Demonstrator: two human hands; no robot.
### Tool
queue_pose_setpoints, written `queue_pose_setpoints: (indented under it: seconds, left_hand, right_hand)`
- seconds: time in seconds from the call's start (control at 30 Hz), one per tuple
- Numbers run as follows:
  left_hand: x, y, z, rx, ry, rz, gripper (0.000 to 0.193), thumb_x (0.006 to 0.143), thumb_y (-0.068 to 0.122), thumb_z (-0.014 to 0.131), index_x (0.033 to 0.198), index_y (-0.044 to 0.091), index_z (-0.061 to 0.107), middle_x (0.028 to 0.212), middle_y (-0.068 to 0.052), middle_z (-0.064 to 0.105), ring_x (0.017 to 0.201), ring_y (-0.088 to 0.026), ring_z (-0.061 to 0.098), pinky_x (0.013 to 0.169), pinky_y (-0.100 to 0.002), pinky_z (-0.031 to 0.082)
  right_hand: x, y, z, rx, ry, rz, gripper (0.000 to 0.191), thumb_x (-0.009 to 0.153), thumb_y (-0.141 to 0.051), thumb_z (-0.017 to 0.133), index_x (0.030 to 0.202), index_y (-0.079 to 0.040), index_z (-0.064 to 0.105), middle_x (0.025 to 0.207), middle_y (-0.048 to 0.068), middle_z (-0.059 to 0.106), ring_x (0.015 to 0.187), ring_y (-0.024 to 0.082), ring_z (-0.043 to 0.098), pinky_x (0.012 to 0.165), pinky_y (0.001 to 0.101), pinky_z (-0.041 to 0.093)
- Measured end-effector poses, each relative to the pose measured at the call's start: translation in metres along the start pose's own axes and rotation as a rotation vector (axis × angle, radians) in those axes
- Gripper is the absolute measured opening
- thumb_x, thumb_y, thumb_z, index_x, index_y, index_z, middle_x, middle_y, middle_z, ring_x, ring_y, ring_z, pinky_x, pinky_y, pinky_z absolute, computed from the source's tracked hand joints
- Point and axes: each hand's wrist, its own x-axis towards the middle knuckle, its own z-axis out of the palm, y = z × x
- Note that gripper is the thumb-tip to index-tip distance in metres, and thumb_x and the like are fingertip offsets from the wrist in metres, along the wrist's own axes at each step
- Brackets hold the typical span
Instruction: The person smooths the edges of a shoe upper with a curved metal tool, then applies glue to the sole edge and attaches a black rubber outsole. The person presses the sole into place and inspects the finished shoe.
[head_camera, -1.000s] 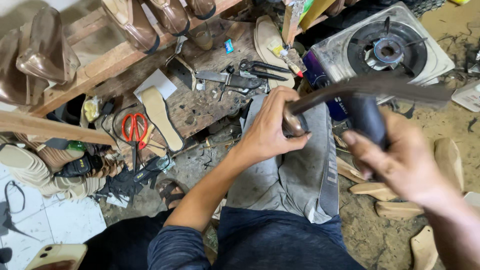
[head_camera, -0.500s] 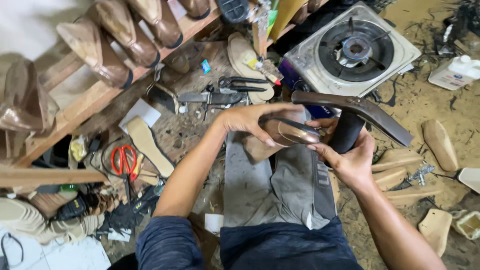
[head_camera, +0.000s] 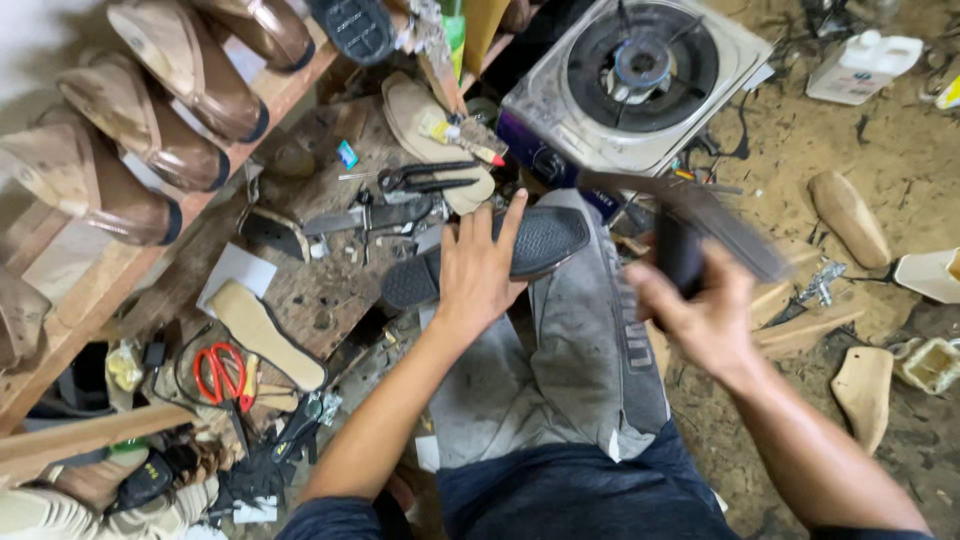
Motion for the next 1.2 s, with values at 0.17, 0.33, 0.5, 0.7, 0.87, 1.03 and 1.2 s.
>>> queue_pose_setpoints:
  seconds: [0.17, 0.33, 0.5, 0.7, 0.87, 1.03, 1.2]
  left_hand:
    - [-0.002, -0.005, 0.009, -0.004, -0.087, -0.042, 0.109, 0.06, 0.035, 0.093, 0.152, 0.014, 0.04, 0.113, -0.016, 0.054, 0.104, -0.035, 0.055, 0.087, -0.052, 0.043]
    - [-0.001, -0.002, 0.007, 0.013, -0.142, -0.075, 0.112, 0.055, 0.035, 0.094, 0.15, 0.013, 0.04, 0.113, -0.016, 0.054, 0.107, -0.034, 0.055, 0.086, -0.052, 0.043]
    - [-0.002, 0.0, 0.007, 0.019, -0.097, -0.082, 0.114, 0.049, 0.036, 0.096, 0.146, 0.015, 0.042, 0.112, -0.016, 0.054, 0.11, -0.037, 0.054, 0.084, -0.055, 0.043]
    - [0.0, -0.001, 0.01, -0.005, -0.093, -0.069, 0.112, 0.055, 0.036, 0.097, 0.149, 0.013, 0.041, 0.115, -0.018, 0.054, 0.11, -0.038, 0.054, 0.084, -0.053, 0.043]
    - [-0.001, 0.003, 0.007, 0.032, -0.16, -0.091, 0.116, 0.05, 0.034, 0.095, 0.149, 0.012, 0.04, 0.117, -0.017, 0.054, 0.108, -0.035, 0.054, 0.088, -0.052, 0.044]
    - [0.001, 0.003, 0.009, 0.047, -0.093, -0.087, 0.111, 0.052, 0.034, 0.095, 0.147, 0.013, 0.042, 0.117, -0.016, 0.054, 0.11, -0.035, 0.055, 0.084, -0.05, 0.045]
    - [0.002, 0.0, 0.011, -0.024, -0.123, -0.085, 0.108, 0.059, 0.035, 0.094, 0.149, 0.009, 0.042, 0.115, -0.017, 0.054, 0.107, -0.036, 0.054, 0.087, -0.051, 0.045]
  right_hand:
    - [0.002, -0.022, -0.041, 0.731, -0.241, -0.685, 0.066, 0.087, -0.064, 0.069, 0.096, 0.001, 0.059, 0.074, 0.009, 0.06, 0.057, 0.024, 0.063, 0.056, 0.0433, 0.06]
    - [-0.011, 0.014, 0.016, 0.515, -0.079, -0.556, 0.057, 0.092, -0.057, 0.062, 0.1, -0.001, 0.061, 0.071, 0.007, 0.06, 0.056, 0.02, 0.061, 0.053, 0.038, 0.055]
    - [-0.004, 0.015, 0.019, -0.121, -0.052, 0.024, 0.045, 0.094, -0.04, 0.063, 0.106, 0.003, 0.061, 0.069, 0.011, 0.059, 0.054, 0.02, 0.057, 0.047, 0.0325, 0.048]
    - [0.002, 0.005, 0.008, 0.565, -0.377, -0.617, 0.04, 0.099, -0.033, 0.071, 0.108, 0.002, 0.056, 0.088, 0.016, 0.056, 0.085, 0.025, 0.062, 0.074, 0.0417, 0.053]
    - [-0.026, 0.046, 0.031, -0.161, 0.044, -0.135, 0.033, 0.099, -0.029, 0.068, 0.109, 0.002, 0.062, 0.088, 0.016, 0.063, 0.077, 0.028, 0.06, 0.068, 0.0425, 0.051]
    - [-0.027, 0.055, 0.032, 0.793, 0.061, -0.523, 0.02, 0.103, -0.026, 0.069, 0.112, -0.01, 0.061, 0.086, 0.005, 0.065, 0.073, 0.014, 0.066, 0.068, 0.0307, 0.06]
    - [-0.003, 0.053, 0.037, -0.116, -0.001, -0.454, 0.025, 0.1, -0.016, 0.069, 0.113, 0.003, 0.06, 0.088, 0.015, 0.061, 0.071, 0.021, 0.057, 0.063, 0.0347, 0.05]
